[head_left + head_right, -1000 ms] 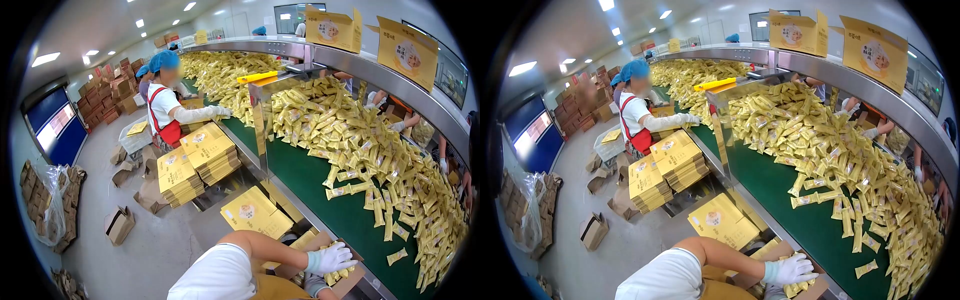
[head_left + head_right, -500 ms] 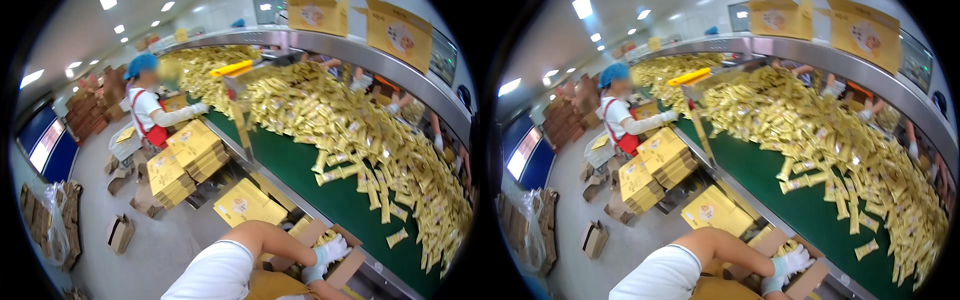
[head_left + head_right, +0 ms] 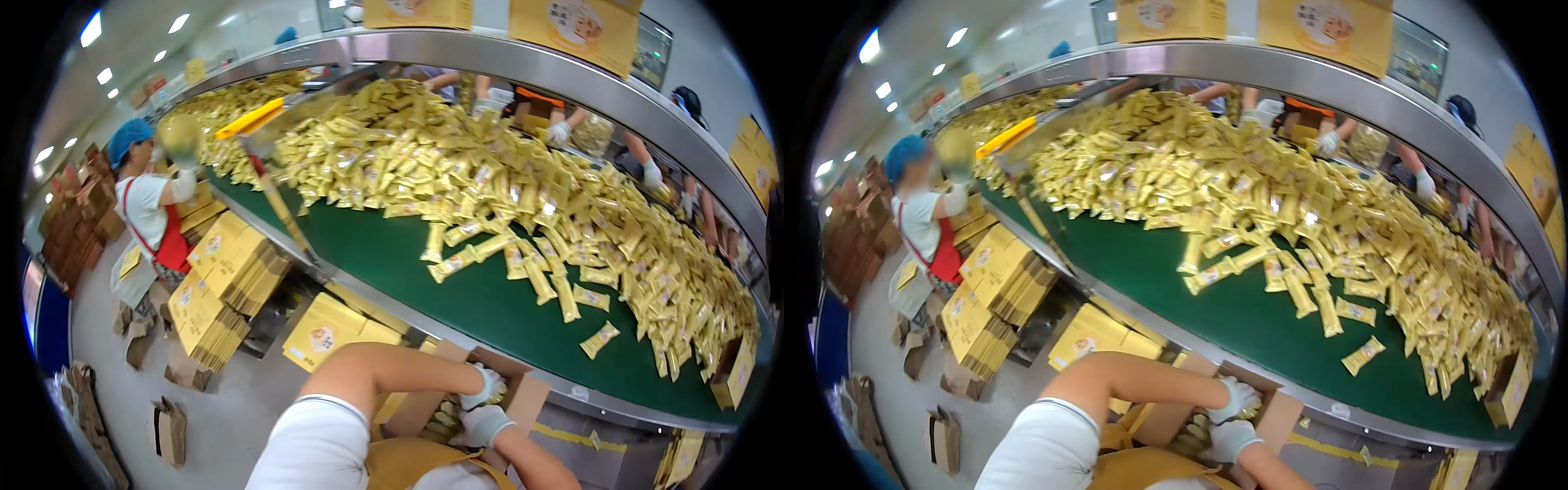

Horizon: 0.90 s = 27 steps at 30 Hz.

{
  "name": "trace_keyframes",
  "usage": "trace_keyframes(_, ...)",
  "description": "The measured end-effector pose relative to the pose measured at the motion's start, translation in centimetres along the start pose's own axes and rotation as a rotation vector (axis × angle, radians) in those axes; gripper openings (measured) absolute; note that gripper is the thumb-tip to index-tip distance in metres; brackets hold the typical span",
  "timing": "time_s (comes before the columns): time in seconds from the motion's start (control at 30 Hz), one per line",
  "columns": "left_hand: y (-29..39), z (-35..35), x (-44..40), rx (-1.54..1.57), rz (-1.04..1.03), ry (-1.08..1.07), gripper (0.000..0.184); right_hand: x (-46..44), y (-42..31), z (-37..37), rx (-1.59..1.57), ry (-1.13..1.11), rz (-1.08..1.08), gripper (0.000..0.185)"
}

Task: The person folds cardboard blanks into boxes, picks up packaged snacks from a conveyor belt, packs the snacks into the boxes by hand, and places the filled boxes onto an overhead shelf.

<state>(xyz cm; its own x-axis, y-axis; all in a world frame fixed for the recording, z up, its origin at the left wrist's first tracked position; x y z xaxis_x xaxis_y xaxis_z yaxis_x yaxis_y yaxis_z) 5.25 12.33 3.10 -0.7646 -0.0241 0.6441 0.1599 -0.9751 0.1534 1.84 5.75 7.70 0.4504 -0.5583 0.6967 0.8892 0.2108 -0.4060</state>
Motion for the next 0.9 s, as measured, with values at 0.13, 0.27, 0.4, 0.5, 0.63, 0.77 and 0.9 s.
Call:
trace_keyframes(0.13,-1.2,6.7,9.6,0.327,-0.269,-0.022,0.064,7.6,2.8,4.8,-0.946,0.17,0.432,0.06)
trace_keyframes(0.27,-12.1,11.0,15.1,0.796,-0.474,0.463,0.051,12.9,16.3,9.2,-1.129,0.834,0.164,0.057)
trace_keyframes(0.4,-28.2,10.6,13.9,0.602,0.574,0.889,0.08,12.4,28.2,13.2,-0.378,1.328,-0.202,0.061)
trace_keyframes(0.5,-34.6,8.5,12.1,0.5,1.006,0.884,0.081,10.8,34.7,16.3,-0.353,1.29,-0.682,0.071)
trace_keyframes(0.63,-36.0,9.8,8.3,0.46,1.057,0.725,0.085,6.8,44.2,17.8,-0.665,1.334,-0.75,0.078)
trace_keyframes(0.77,-34.0,12.5,3.7,0.289,1.01,0.663,0.086,1.1,39.2,21.8,-0.586,1.23,-0.842,0.079)
trace_keyframes(0.9,-30.5,13.4,1.6,0.132,0.898,0.658,0.081,-4.2,32.3,23.9,-0.339,1.155,-0.689,0.078)
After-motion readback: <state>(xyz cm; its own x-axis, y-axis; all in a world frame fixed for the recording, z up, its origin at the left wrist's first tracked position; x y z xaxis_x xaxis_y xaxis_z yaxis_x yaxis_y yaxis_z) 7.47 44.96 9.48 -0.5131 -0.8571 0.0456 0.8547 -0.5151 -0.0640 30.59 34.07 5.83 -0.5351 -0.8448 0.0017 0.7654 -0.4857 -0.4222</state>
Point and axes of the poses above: each hand's wrist, its own x-axis away from the middle knuckle, its own z-axis out of the back of the hand, y = z × x, the point moved 8 cm from there along -x, towards the middle knuckle, and after that the axes turned 10 degrees about -x, right-handed, at the moved point
